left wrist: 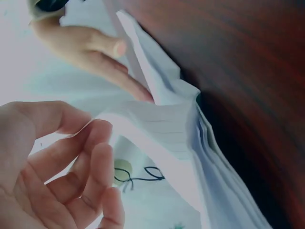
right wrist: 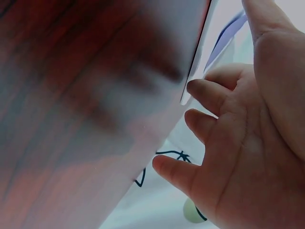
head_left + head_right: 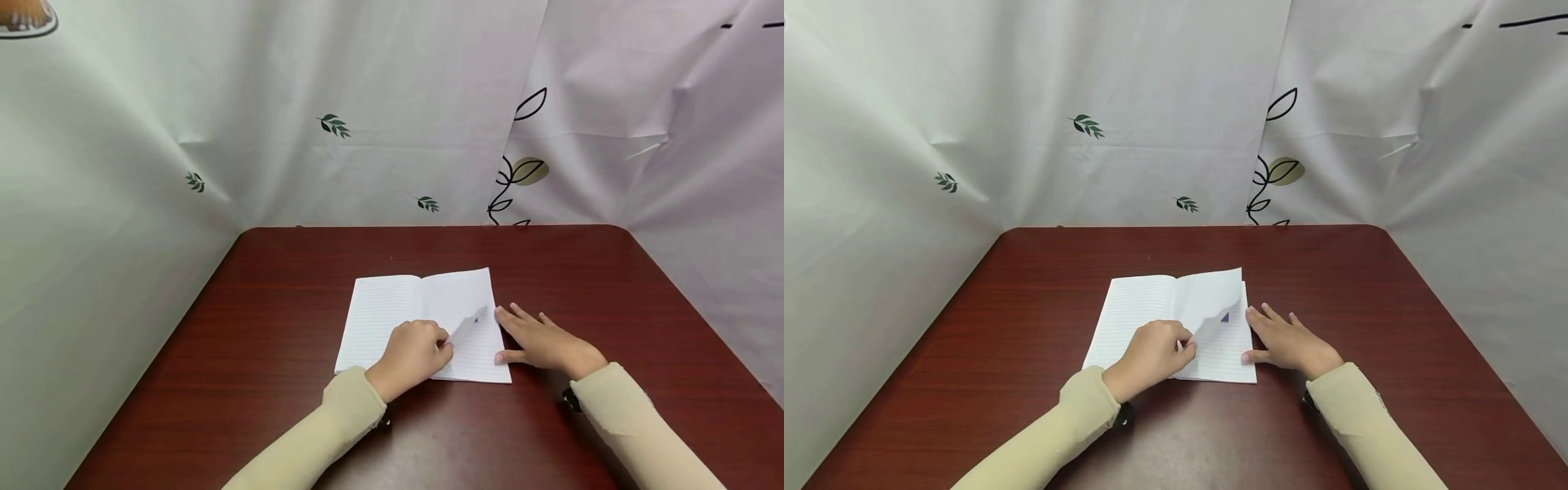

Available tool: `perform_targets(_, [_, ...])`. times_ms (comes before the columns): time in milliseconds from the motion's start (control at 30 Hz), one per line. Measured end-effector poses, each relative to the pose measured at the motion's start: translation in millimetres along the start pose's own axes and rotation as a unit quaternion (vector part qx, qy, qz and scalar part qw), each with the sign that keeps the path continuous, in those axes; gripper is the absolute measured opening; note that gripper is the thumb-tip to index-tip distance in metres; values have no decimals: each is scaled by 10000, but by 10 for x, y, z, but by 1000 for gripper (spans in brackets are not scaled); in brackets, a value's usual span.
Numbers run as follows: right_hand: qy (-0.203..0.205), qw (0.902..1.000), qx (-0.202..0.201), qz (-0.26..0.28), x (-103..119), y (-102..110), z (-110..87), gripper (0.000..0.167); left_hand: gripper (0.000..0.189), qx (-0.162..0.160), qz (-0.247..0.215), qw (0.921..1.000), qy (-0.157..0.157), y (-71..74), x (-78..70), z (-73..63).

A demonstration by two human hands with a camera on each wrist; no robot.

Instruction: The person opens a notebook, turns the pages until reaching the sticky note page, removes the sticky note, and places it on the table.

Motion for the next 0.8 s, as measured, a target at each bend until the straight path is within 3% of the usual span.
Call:
perform_targets(100, [74,10000,32,38,23,1,3,87,18,299,-996,9927,604,72,89,24])
perform_targets(300, [176,9997,130,72,55,-7,15,86,37,549,-2471,9572,1406,145,301,58])
perform_targets(467, [221,9997,116,73,45,-20,22,88,34,589,-2926,9336,1986,211,482,64])
perform_targets(633, [258,9996,110,57,44,-31,31,88,15,717,-3356,9075,2421,274,639,67])
perform_targets(800, [282,9995,107,86,55,-33,44,88,15,670,-3350,9036,2585,327,802,64])
Point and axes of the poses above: each hand's wrist, its own z-axis towards the middle knuckle, its own y-axis out of the back of the hand, x = y × z, the point moved 2 cm from there along z, towards the middle knuckle, and after that the axes turned 12 degrees about y, right-handed, at the moved point
